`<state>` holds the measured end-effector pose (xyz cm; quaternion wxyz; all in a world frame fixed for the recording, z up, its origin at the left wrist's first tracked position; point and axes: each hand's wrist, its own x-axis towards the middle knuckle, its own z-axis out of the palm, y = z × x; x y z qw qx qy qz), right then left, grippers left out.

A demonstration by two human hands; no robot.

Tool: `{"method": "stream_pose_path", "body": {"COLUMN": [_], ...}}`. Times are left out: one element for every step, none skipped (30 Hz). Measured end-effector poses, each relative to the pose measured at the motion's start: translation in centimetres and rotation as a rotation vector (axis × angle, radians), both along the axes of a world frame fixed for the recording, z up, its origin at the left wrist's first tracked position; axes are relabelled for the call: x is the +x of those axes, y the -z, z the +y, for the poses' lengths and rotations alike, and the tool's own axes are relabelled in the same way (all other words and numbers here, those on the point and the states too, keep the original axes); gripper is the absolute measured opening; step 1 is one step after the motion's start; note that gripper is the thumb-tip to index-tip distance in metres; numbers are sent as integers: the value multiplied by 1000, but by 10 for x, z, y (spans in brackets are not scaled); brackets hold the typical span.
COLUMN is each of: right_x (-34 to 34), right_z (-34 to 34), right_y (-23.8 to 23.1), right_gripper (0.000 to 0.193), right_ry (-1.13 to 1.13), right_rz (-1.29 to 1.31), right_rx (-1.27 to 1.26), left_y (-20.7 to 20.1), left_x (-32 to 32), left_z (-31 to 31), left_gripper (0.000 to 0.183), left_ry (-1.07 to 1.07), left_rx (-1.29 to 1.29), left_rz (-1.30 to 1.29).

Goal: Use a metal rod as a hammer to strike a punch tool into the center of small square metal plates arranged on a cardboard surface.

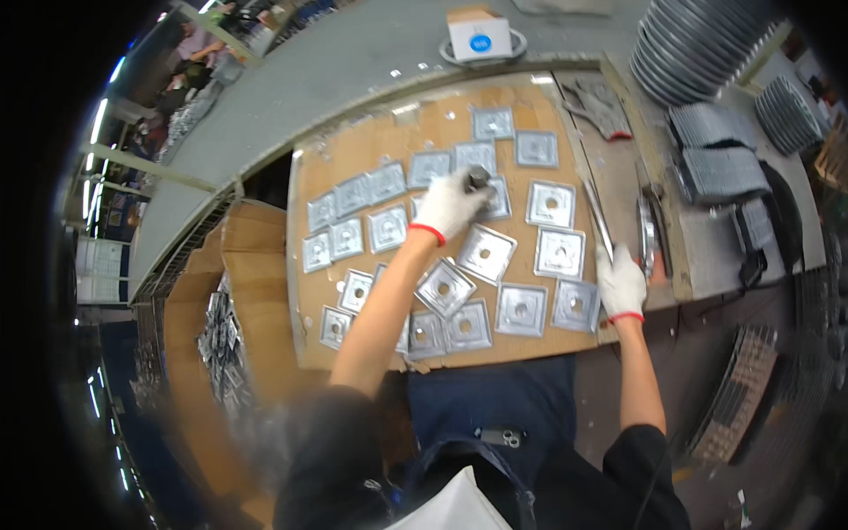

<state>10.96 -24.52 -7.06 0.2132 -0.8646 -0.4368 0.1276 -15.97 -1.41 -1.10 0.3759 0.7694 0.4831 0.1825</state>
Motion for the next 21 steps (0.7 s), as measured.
{"method": "stream_pose_path", "body": {"right_x": [5,-3,-11,-17,-26,-42,-56,-66,-74,-83,-93,-104,-108,-110,-109,-107,-108,-108,-111,-112,-112], "right_z": [4,12,13,15,23,31,36,44,49,57,64,71,78,85,92,98,97,93,88,85,80], "right_y": [5,-8,-26,-36,-55,-82,-106,-124,-137,-147,-156,-162,-159,-150,-140,-136,-132,-131,-132,-136,-142], "right_gripper": [51,51,50,49,49,48,47,44,44,43,43,42,42,43,44,46,46,47,48,48,48], "right_ry": [-33,-15,1,-74,-92,-126,-166,-197,-221,-250,-272,-264,-288,-337,-375,-489,-502,-482,-463,-470,-433], "right_rz": [110,178,248,228,228,239,253,249,252,236,218,340,339,138,-69,-151,-155,-123,-89,-90,-28], "right_rx": [93,88,68,197,213,267,320,353,353,438,523,490,494,245,0,-132,-130,-151,-173,-173,-127], "left_y": [11,16,19,19,16,9,6,3,1,6,7,7,5,8,11,11,12,15,14,10,10], "left_x": [2,2,1,-1,-1,-2,-4,-6,-7,-7,-5,-3,0,1,1,-1,-2,-2,-4,-5,-6], "left_z": [0,4,3,-1,-2,-4,-5,-6,-8,-7,-7,-7,-7,-8,-7,-5,-7,-11,-14,-15,-7], "left_gripper": [41,41,42,42,43,44,45,46,47,47,45,44,44,44,44,44,44,44,44,45,44], "left_ry": [4,12,17,18,16,5,-13,0,15,28,22,17,17,15,17,29,17,4,-9,-18,-10], "left_rx": [75,65,40,26,14,-36,-30,-16,-5,87,84,75,65,73,81,65,67,80,91,65,68], "left_rz": [-50,11,73,58,41,65,69,42,13,30,42,48,49,2,-46,-58,-61,-31,2,-48,-39]}}
